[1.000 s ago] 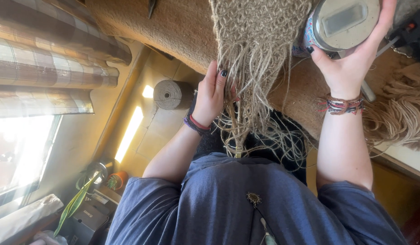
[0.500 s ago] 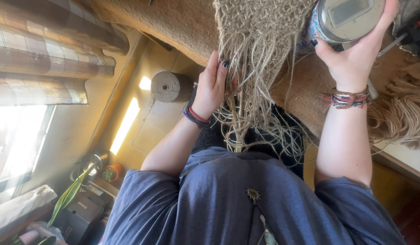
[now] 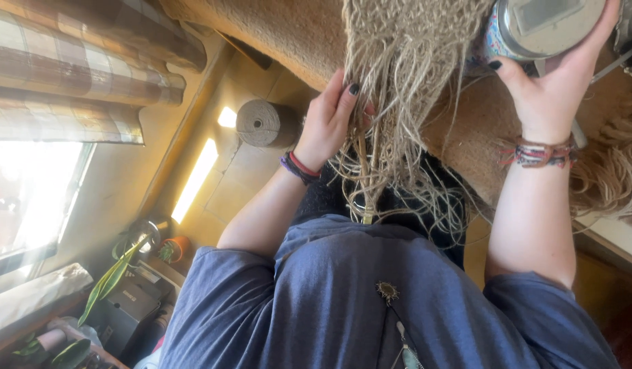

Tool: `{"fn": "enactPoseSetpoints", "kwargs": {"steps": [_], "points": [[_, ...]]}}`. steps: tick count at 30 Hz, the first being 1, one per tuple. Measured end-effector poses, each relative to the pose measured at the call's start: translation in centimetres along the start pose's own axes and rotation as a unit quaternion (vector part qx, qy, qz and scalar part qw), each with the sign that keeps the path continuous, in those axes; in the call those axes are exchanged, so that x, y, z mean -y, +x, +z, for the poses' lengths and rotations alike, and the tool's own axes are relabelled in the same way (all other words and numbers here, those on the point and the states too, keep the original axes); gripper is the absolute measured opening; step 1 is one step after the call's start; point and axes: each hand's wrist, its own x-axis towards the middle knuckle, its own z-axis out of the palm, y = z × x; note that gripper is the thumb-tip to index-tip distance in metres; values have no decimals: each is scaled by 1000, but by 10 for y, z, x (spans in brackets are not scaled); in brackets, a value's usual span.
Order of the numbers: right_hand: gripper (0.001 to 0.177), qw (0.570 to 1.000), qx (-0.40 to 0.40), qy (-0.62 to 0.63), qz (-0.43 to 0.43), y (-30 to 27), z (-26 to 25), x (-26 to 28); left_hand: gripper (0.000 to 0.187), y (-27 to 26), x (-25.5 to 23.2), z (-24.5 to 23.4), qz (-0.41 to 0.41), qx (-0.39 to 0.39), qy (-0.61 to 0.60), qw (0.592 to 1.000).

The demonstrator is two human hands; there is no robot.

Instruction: Tying knots with twine onto a triangular woven frame to create a decorative macrame item.

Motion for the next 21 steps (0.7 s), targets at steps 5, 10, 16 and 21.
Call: {"fn": "enactPoseSetpoints", "kwargs": {"steps": [5, 10, 16, 21], "points": [[73, 987, -86, -118, -61, -1, 10, 46, 22, -4, -8, 2, 32, 8, 116, 993], [21, 950, -124, -245, -146, -18, 57, 102, 56, -26, 4, 10, 31, -1, 421, 906], [31, 989, 25, -140, -38, -29, 106, 103, 21, -56, -26, 12, 44, 9, 563, 825], [57, 983, 78, -158, -48, -8, 123, 117, 15, -66, -40, 9, 108, 71, 529, 839]]}}
